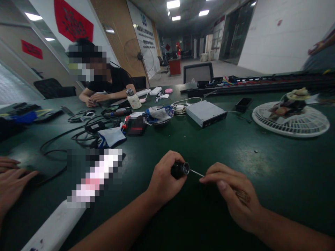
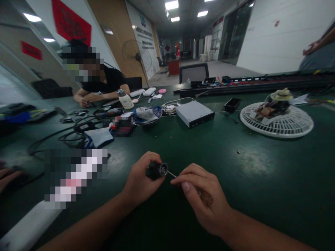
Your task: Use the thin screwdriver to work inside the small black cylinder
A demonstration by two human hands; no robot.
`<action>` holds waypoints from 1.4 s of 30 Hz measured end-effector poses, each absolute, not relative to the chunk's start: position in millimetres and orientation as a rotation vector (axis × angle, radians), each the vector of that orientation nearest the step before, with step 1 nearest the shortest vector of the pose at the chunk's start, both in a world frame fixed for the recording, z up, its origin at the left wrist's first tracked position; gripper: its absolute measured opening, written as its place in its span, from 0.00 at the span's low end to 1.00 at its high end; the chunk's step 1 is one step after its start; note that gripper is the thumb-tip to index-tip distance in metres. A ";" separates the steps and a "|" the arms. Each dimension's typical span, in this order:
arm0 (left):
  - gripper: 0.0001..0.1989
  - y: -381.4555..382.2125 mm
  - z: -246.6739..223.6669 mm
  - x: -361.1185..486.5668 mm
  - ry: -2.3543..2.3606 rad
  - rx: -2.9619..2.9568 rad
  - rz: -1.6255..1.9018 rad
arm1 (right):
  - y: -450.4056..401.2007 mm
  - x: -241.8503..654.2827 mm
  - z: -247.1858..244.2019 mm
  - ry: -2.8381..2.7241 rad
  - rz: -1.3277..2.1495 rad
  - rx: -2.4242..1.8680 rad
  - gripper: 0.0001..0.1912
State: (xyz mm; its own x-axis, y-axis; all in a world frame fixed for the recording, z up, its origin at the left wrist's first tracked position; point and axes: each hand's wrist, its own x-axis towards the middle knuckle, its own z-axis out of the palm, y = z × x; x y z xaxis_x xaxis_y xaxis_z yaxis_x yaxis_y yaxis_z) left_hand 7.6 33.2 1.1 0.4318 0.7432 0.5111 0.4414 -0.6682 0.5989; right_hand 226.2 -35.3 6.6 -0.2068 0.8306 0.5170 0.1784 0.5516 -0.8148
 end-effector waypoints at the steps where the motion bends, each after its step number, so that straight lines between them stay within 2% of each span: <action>1: 0.17 33.4 0.7 7.7 0.982 2.317 1.112 | -34.9 225.4 7.4 -1.715 0.762 -0.862 0.16; 7: 0.17 33.4 -1.3 8.8 0.873 2.362 1.108 | -31.4 220.6 9.8 -1.773 0.786 -0.975 0.13; 14: 0.19 32.2 -2.1 7.7 0.873 2.379 1.056 | -30.1 221.6 9.0 -1.745 0.831 -0.902 0.13; 25: 0.15 31.9 -1.3 8.7 0.876 2.405 1.043 | -30.8 222.1 8.2 -1.726 0.856 -0.952 0.12; 42: 0.15 32.6 -1.3 8.7 0.852 2.446 1.046 | -29.4 223.3 7.8 -1.742 0.909 -0.979 0.16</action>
State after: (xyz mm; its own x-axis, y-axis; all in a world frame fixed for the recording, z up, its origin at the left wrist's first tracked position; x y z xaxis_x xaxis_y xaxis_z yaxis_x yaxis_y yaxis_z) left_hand 8.7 32.6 -1.3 0.5479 0.6457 0.5318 0.3902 -0.7596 0.5203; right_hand 223.3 -29.4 7.8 -0.2696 0.8966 0.3512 0.2247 0.4133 -0.8824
